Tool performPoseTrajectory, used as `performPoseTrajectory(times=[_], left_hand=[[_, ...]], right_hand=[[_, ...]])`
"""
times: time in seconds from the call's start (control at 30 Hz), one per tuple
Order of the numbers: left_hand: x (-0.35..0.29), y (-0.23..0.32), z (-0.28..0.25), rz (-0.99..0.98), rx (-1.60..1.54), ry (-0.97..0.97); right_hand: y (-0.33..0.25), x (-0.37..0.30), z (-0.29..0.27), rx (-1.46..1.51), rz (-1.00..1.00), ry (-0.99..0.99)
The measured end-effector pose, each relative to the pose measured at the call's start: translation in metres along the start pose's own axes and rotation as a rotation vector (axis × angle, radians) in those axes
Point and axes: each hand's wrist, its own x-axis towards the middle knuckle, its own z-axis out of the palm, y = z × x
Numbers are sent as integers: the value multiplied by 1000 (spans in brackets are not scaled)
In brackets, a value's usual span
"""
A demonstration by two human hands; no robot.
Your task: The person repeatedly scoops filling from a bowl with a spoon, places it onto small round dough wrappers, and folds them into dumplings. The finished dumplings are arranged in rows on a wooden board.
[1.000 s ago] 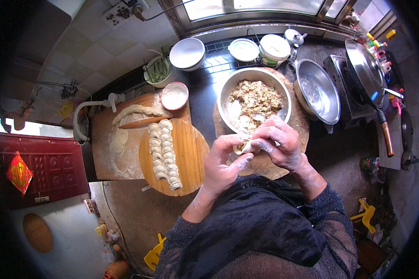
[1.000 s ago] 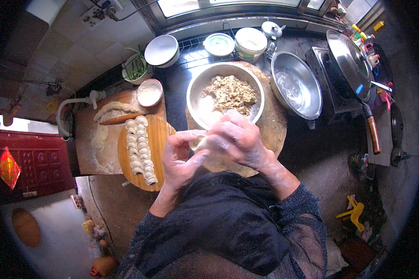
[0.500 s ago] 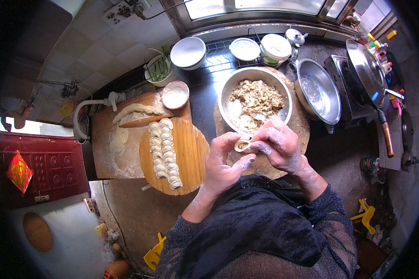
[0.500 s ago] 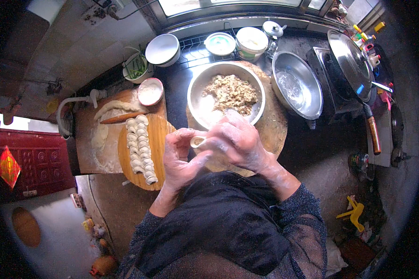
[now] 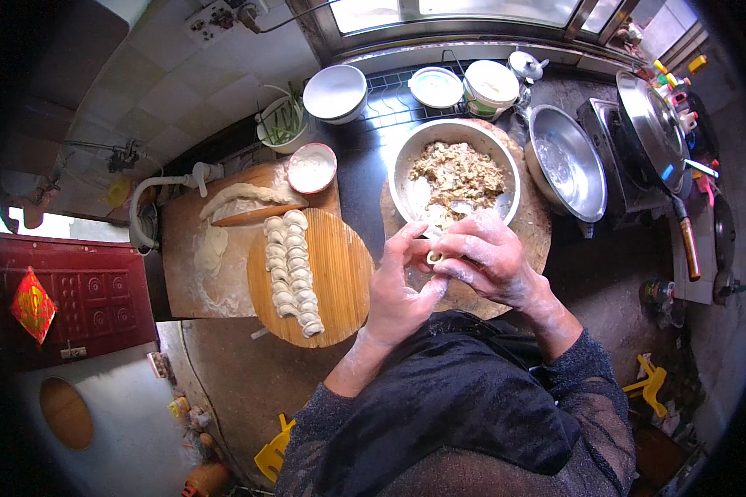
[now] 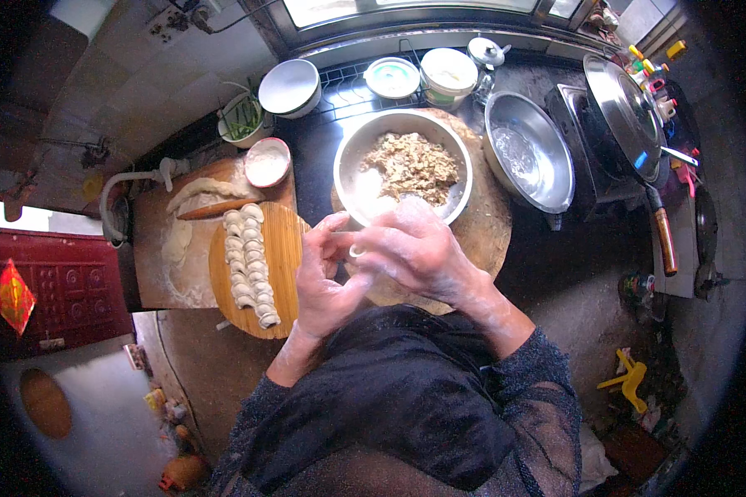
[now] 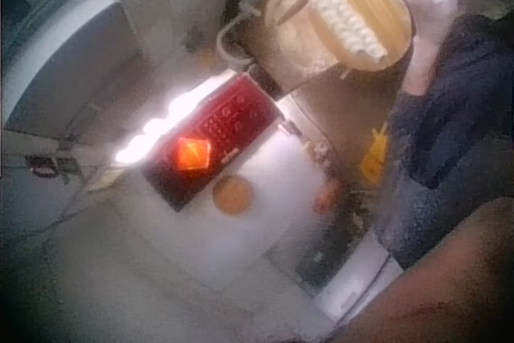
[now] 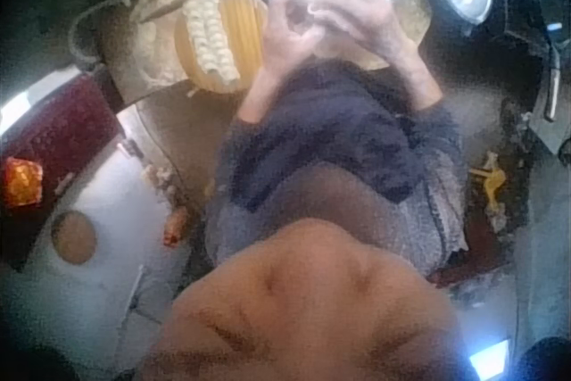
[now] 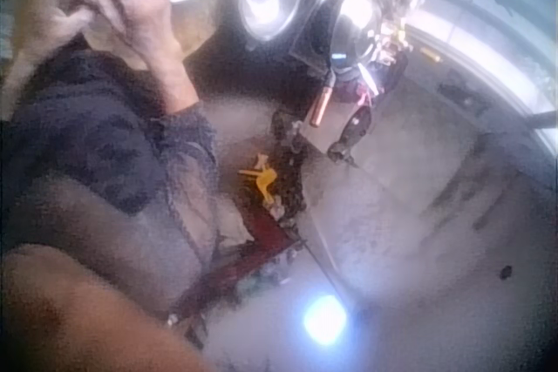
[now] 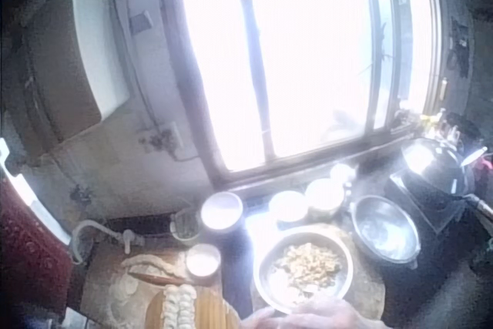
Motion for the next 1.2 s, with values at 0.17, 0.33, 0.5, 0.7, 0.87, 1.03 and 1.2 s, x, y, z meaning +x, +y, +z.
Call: performPoseTrajectory(times=[0.17,0.33,0.5,0.7,0.87,1.03,1.2], left_hand=[[1,4,-1,-2,112,-23],[3,5,-1,-21,124,-15],[3,9,0,-8,207,-55],[5,0,-9,-427,-581,-58],[5,1,-12,-434,-589,-71],[5,0,-20,-480,-523,-125],[1,5,-37,-497,-485,-49]], right_hand=[[5,-9,2,-43,41,-29],[3,2,2,-58,-29,-49],[7,-5,6,5,62,-70],[15,-19,4,468,552,-108],[4,-27,-4,401,565,-262],[-1,-33,7,450,651,-230],[-14,-32,26,582,659,-251]])
